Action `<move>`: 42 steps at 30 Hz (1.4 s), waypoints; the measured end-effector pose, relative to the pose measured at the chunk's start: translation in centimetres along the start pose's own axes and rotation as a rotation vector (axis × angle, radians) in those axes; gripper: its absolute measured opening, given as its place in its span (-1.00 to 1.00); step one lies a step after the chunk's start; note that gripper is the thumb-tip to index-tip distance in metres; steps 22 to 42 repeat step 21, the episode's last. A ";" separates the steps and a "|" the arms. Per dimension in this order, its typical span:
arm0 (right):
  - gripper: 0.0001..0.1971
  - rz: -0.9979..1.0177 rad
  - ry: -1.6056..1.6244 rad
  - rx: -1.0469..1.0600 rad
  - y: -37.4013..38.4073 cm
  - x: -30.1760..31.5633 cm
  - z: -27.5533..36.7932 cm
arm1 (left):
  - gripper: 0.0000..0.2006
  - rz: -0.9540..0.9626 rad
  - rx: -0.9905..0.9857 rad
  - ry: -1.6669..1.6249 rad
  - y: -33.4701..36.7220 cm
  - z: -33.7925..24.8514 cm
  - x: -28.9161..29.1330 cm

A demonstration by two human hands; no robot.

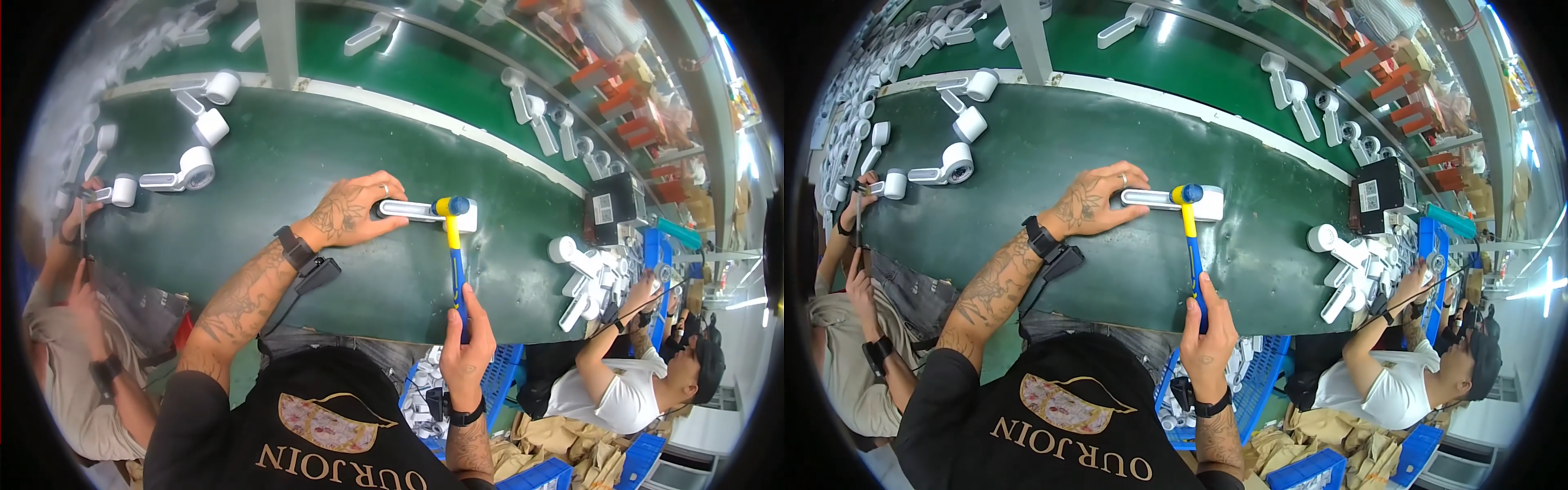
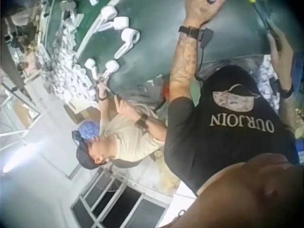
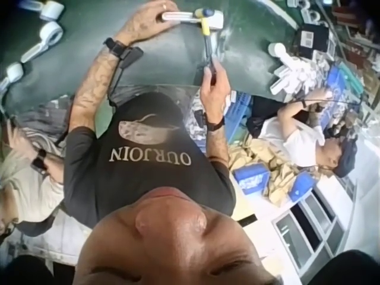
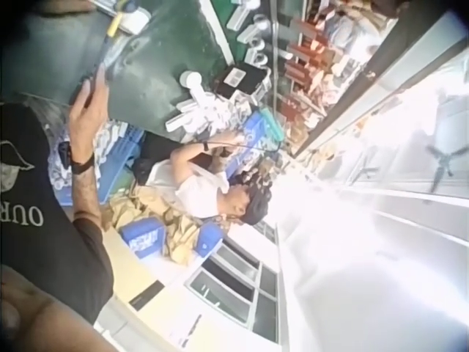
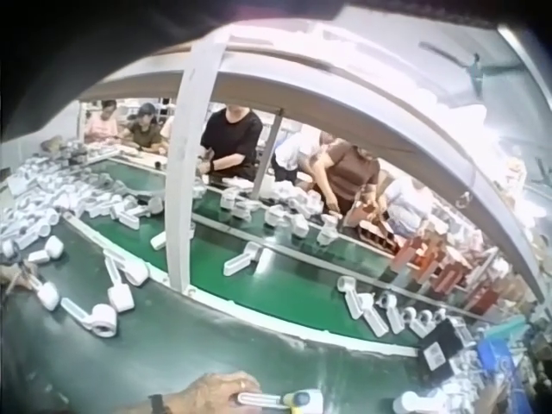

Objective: The person picks up a white plastic component from a pile, aligns it with another part, and strikes the assembly with a blue and yellow hammer. He repeats this process several times, placing each assembled unit onto a green conveyor belt.

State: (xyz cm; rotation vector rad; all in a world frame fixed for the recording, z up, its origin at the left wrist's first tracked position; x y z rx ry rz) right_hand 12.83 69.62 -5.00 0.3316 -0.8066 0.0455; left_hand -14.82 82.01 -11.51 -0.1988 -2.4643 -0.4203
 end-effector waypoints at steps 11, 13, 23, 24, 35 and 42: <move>-0.48 0.007 -0.109 0.084 0.6 -0.9 1.6 | -0.76 -0.071 -0.051 -0.074 0.0 0.3 -0.7; -0.51 0.046 -0.146 0.193 0.4 -1.8 1.5 | -0.76 -0.058 -0.020 -0.092 0.3 -0.1 -0.5; -0.51 -0.037 -0.219 0.071 0.1 0.2 -1.1 | -0.77 -0.035 0.017 -0.108 0.2 -0.2 -0.8; -0.51 -0.037 -0.219 0.071 0.1 0.2 -1.1 | -0.77 -0.035 0.017 -0.108 0.2 -0.2 -0.8; -0.51 -0.037 -0.219 0.071 0.1 0.2 -1.1 | -0.77 -0.035 0.017 -0.108 0.2 -0.2 -0.8; -0.51 -0.037 -0.219 0.071 0.1 0.2 -1.1 | -0.77 -0.035 0.017 -0.108 0.2 -0.2 -0.8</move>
Point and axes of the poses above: each hand's wrist, its own y-axis towards the middle knuckle, its own x-axis out of the back of the hand, z = x × y, the point moved 4 cm from there along y, towards the middle knuckle, and after that the axes turned 1 degree about -z, right-handed, at the moved point
